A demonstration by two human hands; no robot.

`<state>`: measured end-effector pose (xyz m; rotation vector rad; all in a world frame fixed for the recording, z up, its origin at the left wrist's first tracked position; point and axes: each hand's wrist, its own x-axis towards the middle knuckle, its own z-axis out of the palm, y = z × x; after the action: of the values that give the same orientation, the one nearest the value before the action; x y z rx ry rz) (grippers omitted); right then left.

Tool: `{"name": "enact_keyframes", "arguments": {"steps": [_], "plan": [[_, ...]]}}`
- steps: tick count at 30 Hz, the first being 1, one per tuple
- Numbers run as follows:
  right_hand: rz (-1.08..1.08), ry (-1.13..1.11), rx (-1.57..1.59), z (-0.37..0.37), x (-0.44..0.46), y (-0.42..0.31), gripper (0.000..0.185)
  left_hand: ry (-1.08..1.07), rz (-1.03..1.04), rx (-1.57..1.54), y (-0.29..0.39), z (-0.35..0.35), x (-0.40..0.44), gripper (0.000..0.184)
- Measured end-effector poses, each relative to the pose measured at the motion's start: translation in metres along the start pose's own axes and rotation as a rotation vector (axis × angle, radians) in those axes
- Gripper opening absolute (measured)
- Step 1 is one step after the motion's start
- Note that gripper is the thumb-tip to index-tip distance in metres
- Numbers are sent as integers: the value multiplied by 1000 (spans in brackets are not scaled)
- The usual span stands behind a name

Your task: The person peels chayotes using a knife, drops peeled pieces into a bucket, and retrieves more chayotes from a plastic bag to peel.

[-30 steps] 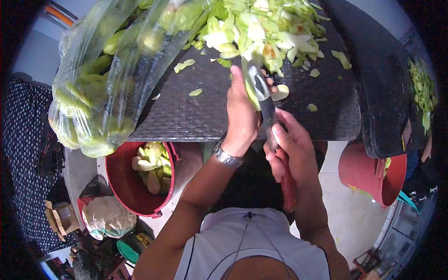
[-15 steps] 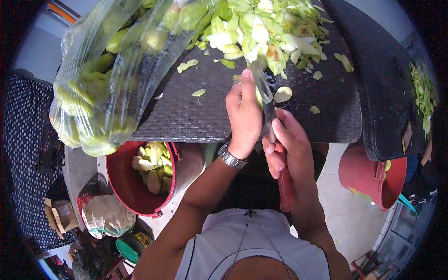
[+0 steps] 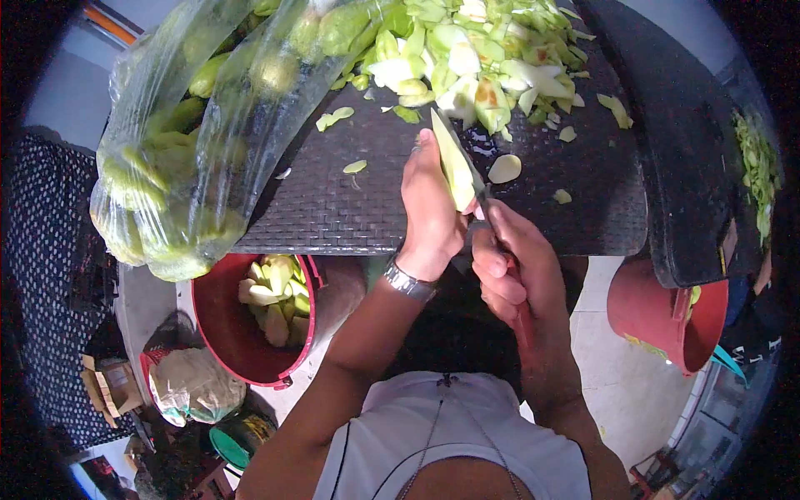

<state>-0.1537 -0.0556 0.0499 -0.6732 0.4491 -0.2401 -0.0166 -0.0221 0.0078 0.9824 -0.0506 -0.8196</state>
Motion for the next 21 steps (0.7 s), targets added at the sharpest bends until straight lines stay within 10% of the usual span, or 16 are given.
{"name": "enact_keyframes", "arguments": {"steps": [21], "plan": [[162, -549, 820, -9, 11, -23, 33, 68, 250, 159, 4, 4, 25, 44]]}}
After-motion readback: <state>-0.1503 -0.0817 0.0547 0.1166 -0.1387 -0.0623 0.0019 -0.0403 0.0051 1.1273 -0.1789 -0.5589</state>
